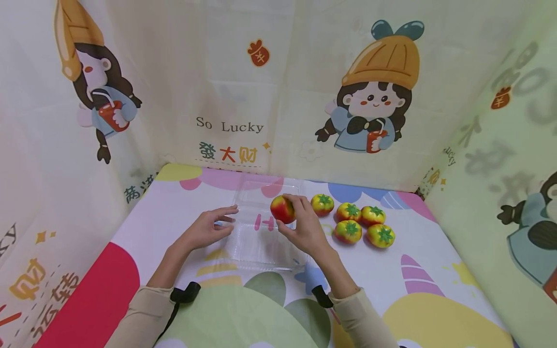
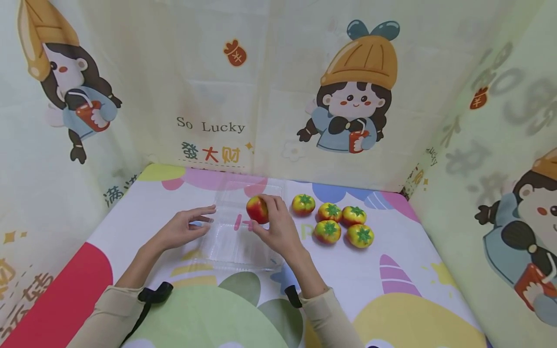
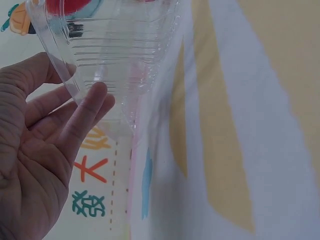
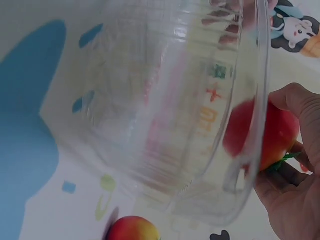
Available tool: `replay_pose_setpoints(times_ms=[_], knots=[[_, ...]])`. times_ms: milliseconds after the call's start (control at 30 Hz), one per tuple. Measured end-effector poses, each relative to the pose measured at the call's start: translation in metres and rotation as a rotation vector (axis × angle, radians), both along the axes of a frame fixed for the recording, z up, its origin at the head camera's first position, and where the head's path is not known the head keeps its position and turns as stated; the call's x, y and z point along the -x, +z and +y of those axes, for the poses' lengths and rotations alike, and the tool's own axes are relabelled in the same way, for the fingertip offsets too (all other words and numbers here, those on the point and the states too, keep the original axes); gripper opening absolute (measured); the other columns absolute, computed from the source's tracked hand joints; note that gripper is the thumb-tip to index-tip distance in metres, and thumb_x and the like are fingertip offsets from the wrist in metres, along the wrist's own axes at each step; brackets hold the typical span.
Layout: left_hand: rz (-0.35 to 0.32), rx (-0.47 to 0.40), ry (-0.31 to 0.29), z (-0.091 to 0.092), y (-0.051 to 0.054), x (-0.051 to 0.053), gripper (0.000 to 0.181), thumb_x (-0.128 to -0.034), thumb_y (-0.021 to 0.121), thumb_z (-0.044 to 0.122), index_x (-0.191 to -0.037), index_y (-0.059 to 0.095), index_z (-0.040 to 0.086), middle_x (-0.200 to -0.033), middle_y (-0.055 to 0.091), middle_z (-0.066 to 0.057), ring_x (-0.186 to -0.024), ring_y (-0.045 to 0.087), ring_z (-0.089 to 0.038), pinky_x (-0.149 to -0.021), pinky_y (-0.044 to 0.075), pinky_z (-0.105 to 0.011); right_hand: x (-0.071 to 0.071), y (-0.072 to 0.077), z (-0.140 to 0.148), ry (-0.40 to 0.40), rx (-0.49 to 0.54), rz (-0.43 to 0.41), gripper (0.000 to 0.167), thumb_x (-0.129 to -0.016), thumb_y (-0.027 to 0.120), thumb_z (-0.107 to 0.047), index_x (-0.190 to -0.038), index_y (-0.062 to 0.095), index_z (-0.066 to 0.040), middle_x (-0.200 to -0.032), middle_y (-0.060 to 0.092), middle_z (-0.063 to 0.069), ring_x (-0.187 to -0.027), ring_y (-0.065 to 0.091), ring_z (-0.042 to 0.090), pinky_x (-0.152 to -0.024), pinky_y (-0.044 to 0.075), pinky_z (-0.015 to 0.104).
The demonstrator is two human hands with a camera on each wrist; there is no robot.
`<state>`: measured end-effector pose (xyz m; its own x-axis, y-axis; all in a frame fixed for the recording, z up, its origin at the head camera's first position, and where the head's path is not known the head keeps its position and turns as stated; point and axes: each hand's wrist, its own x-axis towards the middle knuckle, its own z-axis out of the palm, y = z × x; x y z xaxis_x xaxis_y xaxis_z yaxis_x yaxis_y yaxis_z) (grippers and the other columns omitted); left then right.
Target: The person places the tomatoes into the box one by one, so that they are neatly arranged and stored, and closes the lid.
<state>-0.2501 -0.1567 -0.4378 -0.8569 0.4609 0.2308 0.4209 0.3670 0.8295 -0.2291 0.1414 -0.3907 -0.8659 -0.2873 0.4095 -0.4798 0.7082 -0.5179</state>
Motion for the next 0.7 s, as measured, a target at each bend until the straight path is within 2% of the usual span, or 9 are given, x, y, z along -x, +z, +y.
replay_pose_setpoints(times_ms=[400, 700], knots=[[0.009, 0.039, 0.011, 0.001, 0.001, -0.001, 0.050, -0.0946, 0.067, -0.001, -0.143, 0.054, -0.006, -0.152, 0.049, -0.024, -0.118, 0.067, -0.038, -0.092, 0.060, -0.042, 0.001, -0.010, -0.016, 0.020, 0.041, -0.019, 0.072, -0.082, 0.086, -0.018, -0.143, 0.048, -0.014, -0.134, 0.054, 0.010, -0.122, 0.057, 0.026, -0.091, 0.061, 0.040], [0.017, 0.011, 0.001, 0.001, 0.000, 0.000, 0.049, -0.0938, 0.067, -0.001, -0.141, 0.055, -0.007, -0.151, 0.050, -0.026, -0.116, 0.067, -0.040, -0.089, 0.060, -0.041, 0.000, -0.015, -0.030, 0.053, 0.054, -0.033, 0.070, -0.083, 0.083, -0.017, -0.144, 0.048, -0.011, -0.133, 0.055, 0.011, -0.119, 0.059, 0.027, -0.091, 0.061, 0.039]])
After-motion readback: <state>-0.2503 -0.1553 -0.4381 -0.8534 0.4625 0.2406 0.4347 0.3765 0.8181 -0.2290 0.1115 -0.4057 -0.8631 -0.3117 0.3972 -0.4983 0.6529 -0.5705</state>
